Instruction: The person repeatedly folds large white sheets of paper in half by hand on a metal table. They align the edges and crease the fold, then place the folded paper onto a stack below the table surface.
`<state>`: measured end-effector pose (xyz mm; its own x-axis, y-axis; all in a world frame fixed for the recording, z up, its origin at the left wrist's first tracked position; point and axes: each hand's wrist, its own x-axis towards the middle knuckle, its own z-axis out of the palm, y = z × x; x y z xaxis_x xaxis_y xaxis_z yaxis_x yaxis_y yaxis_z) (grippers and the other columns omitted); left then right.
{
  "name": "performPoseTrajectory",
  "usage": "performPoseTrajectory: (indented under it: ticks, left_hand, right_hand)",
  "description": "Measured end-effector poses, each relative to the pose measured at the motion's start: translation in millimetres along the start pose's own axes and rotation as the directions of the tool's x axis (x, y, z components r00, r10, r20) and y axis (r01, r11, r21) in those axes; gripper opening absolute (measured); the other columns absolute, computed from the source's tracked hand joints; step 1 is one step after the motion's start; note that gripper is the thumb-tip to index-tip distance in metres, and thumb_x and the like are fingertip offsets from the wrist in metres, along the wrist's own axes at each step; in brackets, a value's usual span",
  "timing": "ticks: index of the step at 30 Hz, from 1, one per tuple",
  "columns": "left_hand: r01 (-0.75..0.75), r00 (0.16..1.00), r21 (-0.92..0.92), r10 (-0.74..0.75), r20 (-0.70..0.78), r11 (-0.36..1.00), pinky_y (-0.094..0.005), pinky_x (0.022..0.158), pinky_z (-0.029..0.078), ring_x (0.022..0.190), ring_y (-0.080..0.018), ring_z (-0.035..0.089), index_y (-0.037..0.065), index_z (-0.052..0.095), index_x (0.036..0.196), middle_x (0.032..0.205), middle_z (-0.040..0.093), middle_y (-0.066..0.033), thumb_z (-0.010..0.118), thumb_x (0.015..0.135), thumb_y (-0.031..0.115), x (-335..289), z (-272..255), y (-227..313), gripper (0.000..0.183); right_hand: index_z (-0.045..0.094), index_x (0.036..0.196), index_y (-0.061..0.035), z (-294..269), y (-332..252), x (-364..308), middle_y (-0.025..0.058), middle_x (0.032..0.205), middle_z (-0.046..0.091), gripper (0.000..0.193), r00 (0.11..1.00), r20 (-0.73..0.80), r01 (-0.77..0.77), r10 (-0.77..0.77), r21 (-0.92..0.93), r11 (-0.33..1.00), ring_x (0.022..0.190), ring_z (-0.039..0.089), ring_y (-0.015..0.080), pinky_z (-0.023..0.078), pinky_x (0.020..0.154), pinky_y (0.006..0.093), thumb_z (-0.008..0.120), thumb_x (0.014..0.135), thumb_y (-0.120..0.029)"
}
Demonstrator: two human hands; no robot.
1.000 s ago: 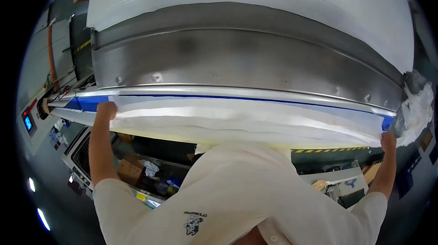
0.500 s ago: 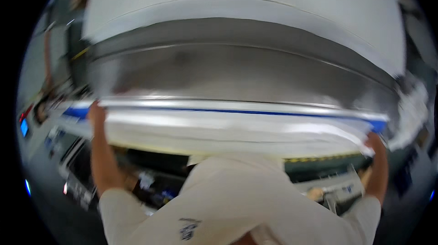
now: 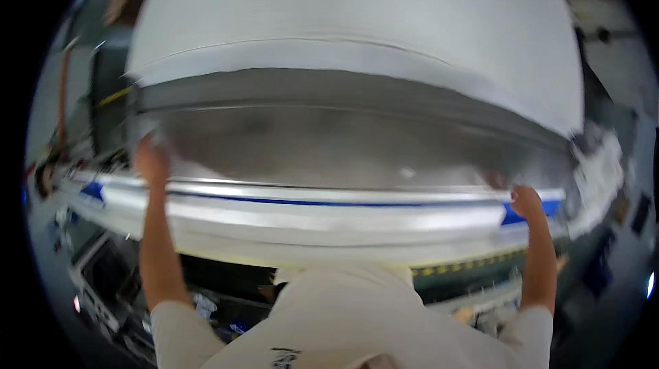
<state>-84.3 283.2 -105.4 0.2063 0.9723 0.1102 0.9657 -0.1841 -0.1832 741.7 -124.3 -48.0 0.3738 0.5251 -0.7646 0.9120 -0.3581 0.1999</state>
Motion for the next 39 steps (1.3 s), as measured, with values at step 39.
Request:
performPoseTrajectory:
  ticks: [39]
  left_hand:
    - [0.0, 0.896, -0.488, -0.217, -0.388, 0.873, -0.0463, 0.101, 0.031, 0.116, -0.0336, 0.046, 0.007, 0.048, 0.125, 0.128, 0.049, -0.013, 0.056, 0.08, 0.014, 140.0, -7.8, 49.8, 0.046]
  right_hand:
    - [0.069, 0.08, -0.0125, -388.5, -763.2, 123.4, 0.0063, 0.08, 0.068, 0.019, 0.459, -0.688, 0.854, -0.562, 0.168, 0.492, 0.075, 0.064, 0.0271, 0.052, 0.069, 0.0374, 0.063, 0.074, -0.029]
